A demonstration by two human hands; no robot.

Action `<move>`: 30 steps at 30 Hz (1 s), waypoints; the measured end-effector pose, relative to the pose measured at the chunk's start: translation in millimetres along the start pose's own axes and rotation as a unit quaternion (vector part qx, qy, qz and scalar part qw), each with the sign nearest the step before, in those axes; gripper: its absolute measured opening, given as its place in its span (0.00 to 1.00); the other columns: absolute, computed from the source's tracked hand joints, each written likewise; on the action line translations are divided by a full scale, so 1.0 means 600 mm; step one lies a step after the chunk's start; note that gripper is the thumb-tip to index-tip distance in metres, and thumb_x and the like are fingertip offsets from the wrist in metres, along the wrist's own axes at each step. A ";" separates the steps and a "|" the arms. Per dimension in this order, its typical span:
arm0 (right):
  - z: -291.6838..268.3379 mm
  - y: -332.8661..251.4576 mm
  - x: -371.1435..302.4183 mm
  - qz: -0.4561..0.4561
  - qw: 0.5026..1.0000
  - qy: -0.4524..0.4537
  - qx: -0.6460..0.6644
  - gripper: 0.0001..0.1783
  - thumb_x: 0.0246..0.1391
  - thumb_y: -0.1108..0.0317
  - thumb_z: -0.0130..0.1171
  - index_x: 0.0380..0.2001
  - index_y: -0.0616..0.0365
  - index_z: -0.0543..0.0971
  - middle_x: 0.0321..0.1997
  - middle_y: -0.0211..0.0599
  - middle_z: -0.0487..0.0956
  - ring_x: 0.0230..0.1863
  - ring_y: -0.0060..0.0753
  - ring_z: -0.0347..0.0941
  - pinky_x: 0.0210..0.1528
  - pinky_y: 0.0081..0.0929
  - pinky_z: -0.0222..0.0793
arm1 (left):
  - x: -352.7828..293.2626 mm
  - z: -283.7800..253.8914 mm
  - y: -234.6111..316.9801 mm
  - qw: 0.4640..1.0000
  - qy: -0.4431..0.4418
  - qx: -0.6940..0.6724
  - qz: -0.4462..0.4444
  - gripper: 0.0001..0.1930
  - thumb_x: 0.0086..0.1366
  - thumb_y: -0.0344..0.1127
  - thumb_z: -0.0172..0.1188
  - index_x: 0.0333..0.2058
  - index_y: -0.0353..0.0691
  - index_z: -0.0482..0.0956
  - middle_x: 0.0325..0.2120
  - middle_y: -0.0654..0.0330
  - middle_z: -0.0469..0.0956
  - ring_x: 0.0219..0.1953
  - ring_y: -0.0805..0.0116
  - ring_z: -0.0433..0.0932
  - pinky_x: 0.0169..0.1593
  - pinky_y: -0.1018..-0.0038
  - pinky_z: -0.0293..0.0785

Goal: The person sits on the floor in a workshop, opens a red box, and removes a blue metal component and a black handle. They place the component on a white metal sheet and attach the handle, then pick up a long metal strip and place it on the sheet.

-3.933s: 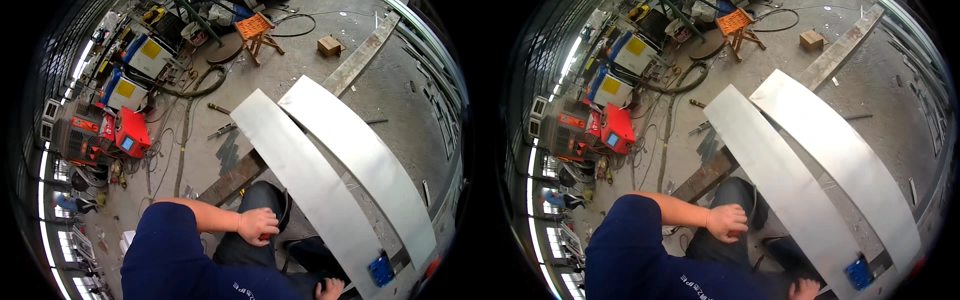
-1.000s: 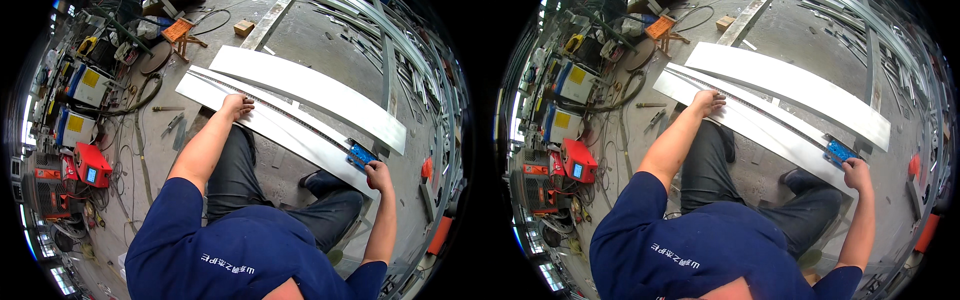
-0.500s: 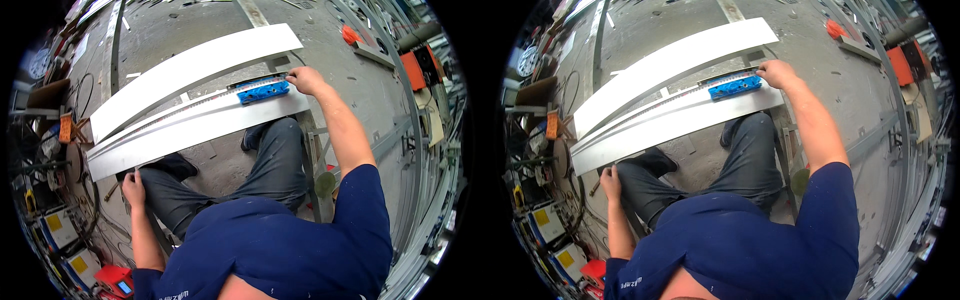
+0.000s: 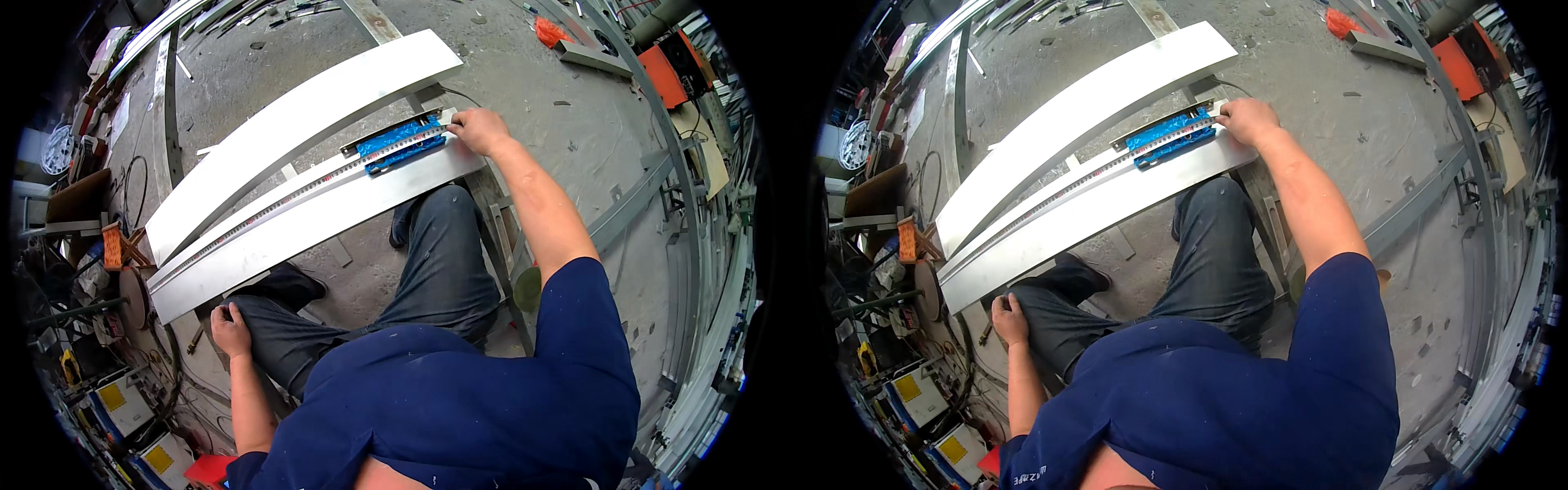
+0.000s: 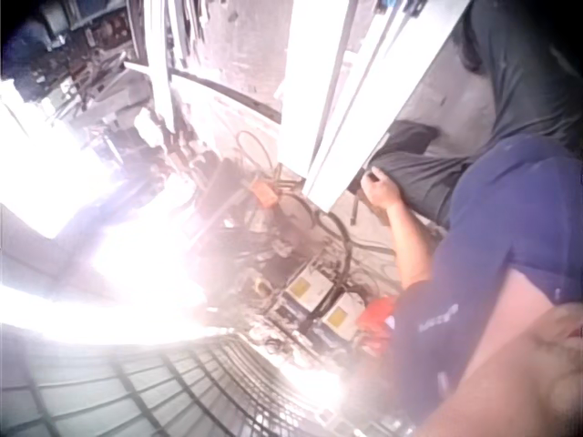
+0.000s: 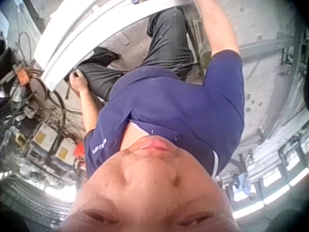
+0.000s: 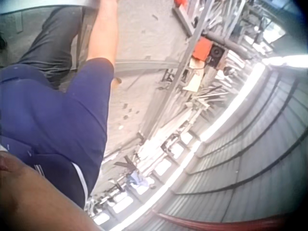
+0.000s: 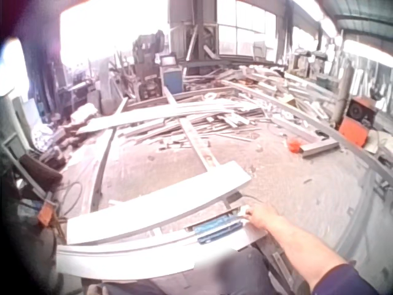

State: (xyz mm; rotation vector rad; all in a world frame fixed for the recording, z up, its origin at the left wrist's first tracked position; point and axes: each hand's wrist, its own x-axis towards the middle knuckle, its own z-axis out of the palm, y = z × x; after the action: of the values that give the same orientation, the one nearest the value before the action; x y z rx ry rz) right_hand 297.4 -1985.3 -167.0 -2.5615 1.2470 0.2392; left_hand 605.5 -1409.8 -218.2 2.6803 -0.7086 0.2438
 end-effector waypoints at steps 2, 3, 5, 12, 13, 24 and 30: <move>0.004 0.004 -0.001 -0.013 1.000 0.022 -0.006 0.16 0.61 0.49 0.54 0.38 0.45 0.84 0.42 0.36 0.83 0.46 0.45 0.78 0.48 0.43 0.73 | -0.001 0.001 -0.002 1.000 -0.011 -0.011 -0.014 0.12 0.65 0.40 0.61 0.29 0.38 0.75 0.27 0.55 0.76 0.29 0.53 0.76 0.34 0.62 0.72; 0.010 0.007 0.000 -0.020 0.999 0.030 -0.008 0.16 0.60 0.49 0.54 0.38 0.45 0.84 0.42 0.36 0.83 0.46 0.45 0.78 0.48 0.43 0.73 | -0.001 -0.001 -0.001 1.000 -0.018 -0.014 -0.022 0.12 0.65 0.40 0.61 0.29 0.38 0.75 0.27 0.55 0.76 0.29 0.53 0.76 0.34 0.61 0.72; 0.025 0.018 0.004 -0.035 0.998 0.052 -0.012 0.16 0.61 0.50 0.54 0.37 0.45 0.84 0.41 0.37 0.83 0.46 0.45 0.78 0.48 0.43 0.73 | 0.001 -0.001 -0.001 0.999 -0.029 0.000 -0.013 0.11 0.65 0.40 0.61 0.29 0.38 0.75 0.28 0.55 0.76 0.31 0.53 0.76 0.35 0.61 0.72; 0.030 0.018 -0.002 -0.041 0.997 0.066 0.013 0.15 0.59 0.51 0.55 0.36 0.47 0.85 0.38 0.38 0.81 0.45 0.47 0.77 0.47 0.43 0.72 | 0.064 -0.011 0.141 0.979 -0.085 0.010 0.186 0.15 0.59 0.39 0.67 0.41 0.38 0.77 0.39 0.52 0.77 0.45 0.50 0.75 0.50 0.59 0.71; 0.031 0.018 -0.003 -0.041 0.997 0.067 0.011 0.15 0.60 0.51 0.55 0.36 0.46 0.85 0.39 0.38 0.81 0.46 0.47 0.77 0.47 0.43 0.73 | 0.080 0.003 0.176 0.972 -0.083 -0.006 0.218 0.19 0.57 0.40 0.69 0.44 0.38 0.76 0.44 0.51 0.76 0.49 0.48 0.74 0.54 0.59 0.69; 0.035 0.024 -0.002 -0.051 0.996 0.073 0.020 0.14 0.60 0.51 0.55 0.37 0.44 0.85 0.41 0.35 0.82 0.46 0.43 0.78 0.47 0.42 0.74 | 0.193 0.170 0.647 0.877 -0.283 -0.012 0.388 0.45 0.49 0.54 0.73 0.61 0.38 0.66 0.55 0.47 0.73 0.60 0.48 0.70 0.65 0.58 0.64; 0.040 0.029 0.001 -0.063 0.994 0.092 0.021 0.12 0.59 0.53 0.57 0.34 0.45 0.85 0.39 0.34 0.82 0.44 0.42 0.79 0.46 0.40 0.74 | 0.224 0.184 0.704 0.849 -0.418 0.049 0.320 0.38 0.44 0.54 0.75 0.49 0.34 0.74 0.46 0.47 0.78 0.51 0.51 0.77 0.54 0.63 0.75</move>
State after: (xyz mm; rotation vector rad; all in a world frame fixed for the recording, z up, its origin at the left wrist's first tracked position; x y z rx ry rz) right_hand 283.7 -1988.4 -192.9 -2.6623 1.1316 -0.0498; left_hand 515.6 -1853.9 -161.6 2.4590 -1.8756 -0.8117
